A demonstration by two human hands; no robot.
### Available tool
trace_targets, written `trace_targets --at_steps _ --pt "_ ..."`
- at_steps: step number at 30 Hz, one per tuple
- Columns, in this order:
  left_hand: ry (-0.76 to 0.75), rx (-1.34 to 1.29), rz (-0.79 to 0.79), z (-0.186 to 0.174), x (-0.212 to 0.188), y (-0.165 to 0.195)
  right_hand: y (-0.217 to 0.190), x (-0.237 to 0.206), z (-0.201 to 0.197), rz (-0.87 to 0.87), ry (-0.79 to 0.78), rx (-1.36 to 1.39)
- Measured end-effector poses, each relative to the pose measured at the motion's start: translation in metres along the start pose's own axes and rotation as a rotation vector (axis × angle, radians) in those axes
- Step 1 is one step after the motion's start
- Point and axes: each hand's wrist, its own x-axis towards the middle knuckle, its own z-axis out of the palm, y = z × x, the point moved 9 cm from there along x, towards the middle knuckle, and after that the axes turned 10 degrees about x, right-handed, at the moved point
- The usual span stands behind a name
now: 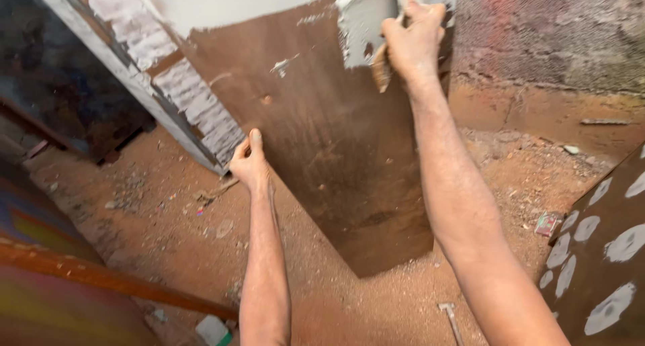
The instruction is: The person scoops grey putty from a container and spreads it over the surface of large metal panels using a small trowel, working section by section to coat the panel faces. They hold each panel steady with one hand while smoothing the putty across it, then move to another panel.
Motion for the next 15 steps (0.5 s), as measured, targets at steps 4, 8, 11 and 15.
trace_targets --at_steps 4,8,11,15 --pt "-0.014 -0.113 -0.072 0.000 0.000 -0.010 -0.023 -0.050 0.060 -0.048 -0.075 0.025" --pt "-0.074 -0.092 -0.041 -0.004 0.000 -0.007 -0.051 -0.109 0.127 0.031 -0.120 -0.008" --pt "-0.135 -0.022 -0.016 -0.004 0.000 0.000 -0.074 -0.143 0.172 0.053 -0.140 -0.045" --pt "-0.245 -0.160 -0.180 -0.001 -0.004 -0.009 -0.101 -0.175 0.227 0.022 -0.164 -0.061"
